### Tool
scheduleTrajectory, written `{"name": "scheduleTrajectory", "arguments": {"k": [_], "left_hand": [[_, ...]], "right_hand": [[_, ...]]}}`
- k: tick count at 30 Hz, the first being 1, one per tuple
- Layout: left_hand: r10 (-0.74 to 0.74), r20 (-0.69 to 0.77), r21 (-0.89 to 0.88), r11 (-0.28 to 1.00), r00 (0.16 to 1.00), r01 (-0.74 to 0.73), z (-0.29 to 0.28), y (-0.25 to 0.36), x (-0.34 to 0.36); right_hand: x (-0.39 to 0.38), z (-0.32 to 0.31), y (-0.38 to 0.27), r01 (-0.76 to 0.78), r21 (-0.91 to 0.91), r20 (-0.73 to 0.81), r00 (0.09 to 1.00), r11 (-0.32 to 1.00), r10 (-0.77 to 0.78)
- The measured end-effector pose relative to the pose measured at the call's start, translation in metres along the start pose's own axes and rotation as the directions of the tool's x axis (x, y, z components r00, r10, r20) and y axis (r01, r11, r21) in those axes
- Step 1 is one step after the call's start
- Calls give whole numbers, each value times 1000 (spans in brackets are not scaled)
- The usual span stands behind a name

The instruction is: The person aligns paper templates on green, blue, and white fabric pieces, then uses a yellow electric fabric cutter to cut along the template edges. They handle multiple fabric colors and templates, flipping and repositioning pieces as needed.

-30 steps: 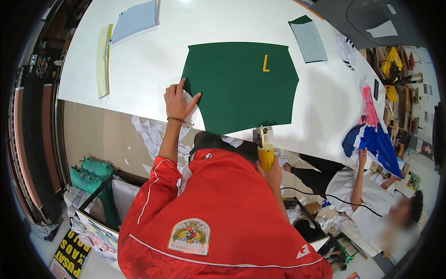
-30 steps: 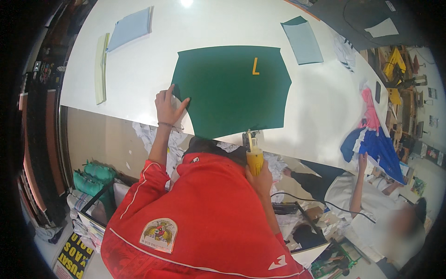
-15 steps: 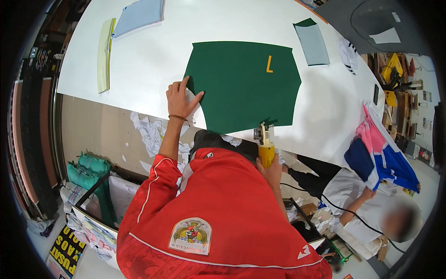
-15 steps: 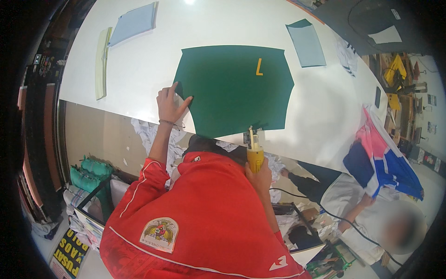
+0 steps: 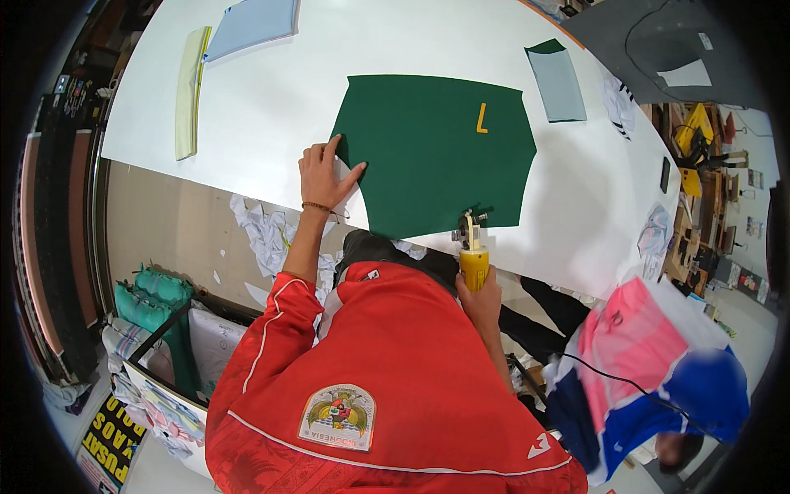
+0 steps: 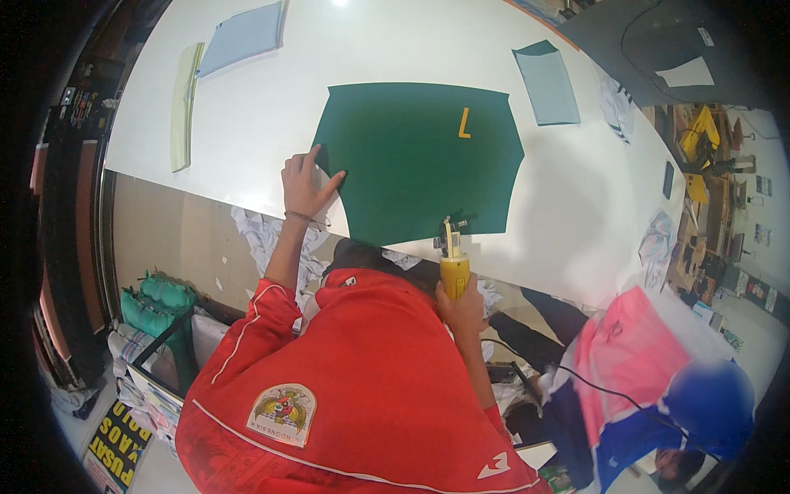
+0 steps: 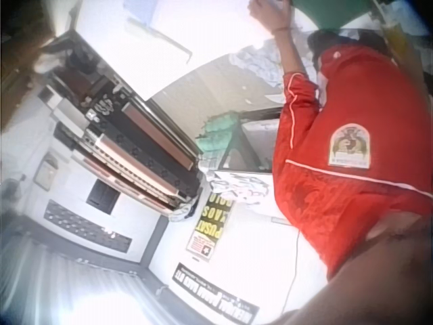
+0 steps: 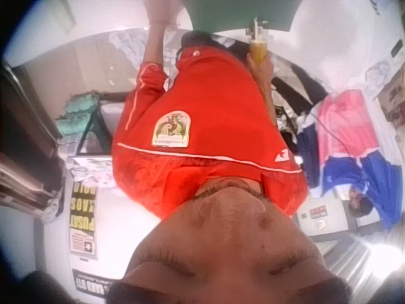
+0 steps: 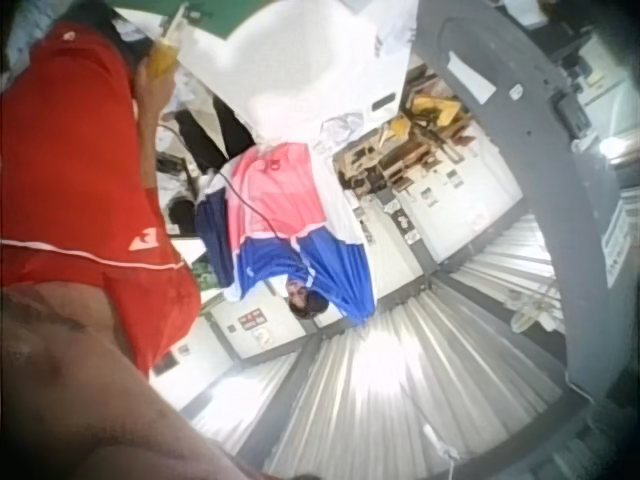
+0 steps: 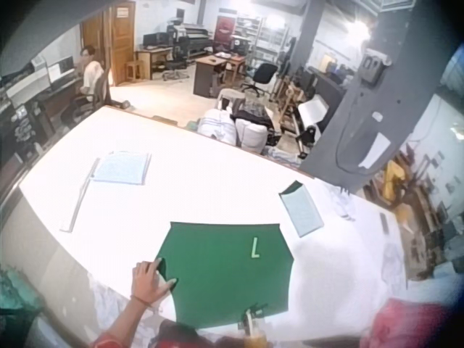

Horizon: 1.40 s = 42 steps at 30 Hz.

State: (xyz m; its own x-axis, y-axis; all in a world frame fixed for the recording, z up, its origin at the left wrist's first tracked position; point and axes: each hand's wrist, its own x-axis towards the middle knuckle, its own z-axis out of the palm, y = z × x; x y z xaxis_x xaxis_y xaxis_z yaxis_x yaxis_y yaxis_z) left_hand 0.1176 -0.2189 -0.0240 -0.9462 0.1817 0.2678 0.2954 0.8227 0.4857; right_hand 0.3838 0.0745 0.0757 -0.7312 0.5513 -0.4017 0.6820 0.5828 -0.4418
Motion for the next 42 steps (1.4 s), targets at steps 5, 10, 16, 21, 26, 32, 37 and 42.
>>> {"name": "scheduleTrajectory", "arguments": {"k": [5, 10, 16, 21, 26, 32, 37, 42], "left_hand": [[-42, 34, -4, 999, 999, 42, -1, -1, -2], [-30, 26, -8, 1000, 999, 30, -1, -1, -2], [-30, 21, -10, 1000, 999, 30, -2, 1, -1], [-16, 11, -20, 1000, 1000, 16, -1, 0, -1], [-46, 59, -13, 999, 997, 47, -3, 0, -1], [-40, 37, -24, 999, 999, 41, -3, 1, 0], [-56, 60, -31, 998, 997, 58, -3, 0, 0], [-44, 58, -12, 999, 997, 44, -5, 0, 1]], "right_hand": [[8, -6, -14, -9, 9, 29, 1000, 1000, 9], [16, -5, -18, -28, -16, 32, 999, 999, 29], [25, -3, -23, -26, -73, 23, 999, 997, 28], [37, -5, -35, -48, -57, 38, 998, 997, 50], [45, -5, -40, -30, -16, 28, 999, 999, 31], [57, -7, -53, -21, 19, 13, 1000, 1000, 21], [69, -8, -59, -26, -3, 18, 999, 1000, 26], [80, -11, -71, -25, -12, 25, 999, 1000, 25]]}}
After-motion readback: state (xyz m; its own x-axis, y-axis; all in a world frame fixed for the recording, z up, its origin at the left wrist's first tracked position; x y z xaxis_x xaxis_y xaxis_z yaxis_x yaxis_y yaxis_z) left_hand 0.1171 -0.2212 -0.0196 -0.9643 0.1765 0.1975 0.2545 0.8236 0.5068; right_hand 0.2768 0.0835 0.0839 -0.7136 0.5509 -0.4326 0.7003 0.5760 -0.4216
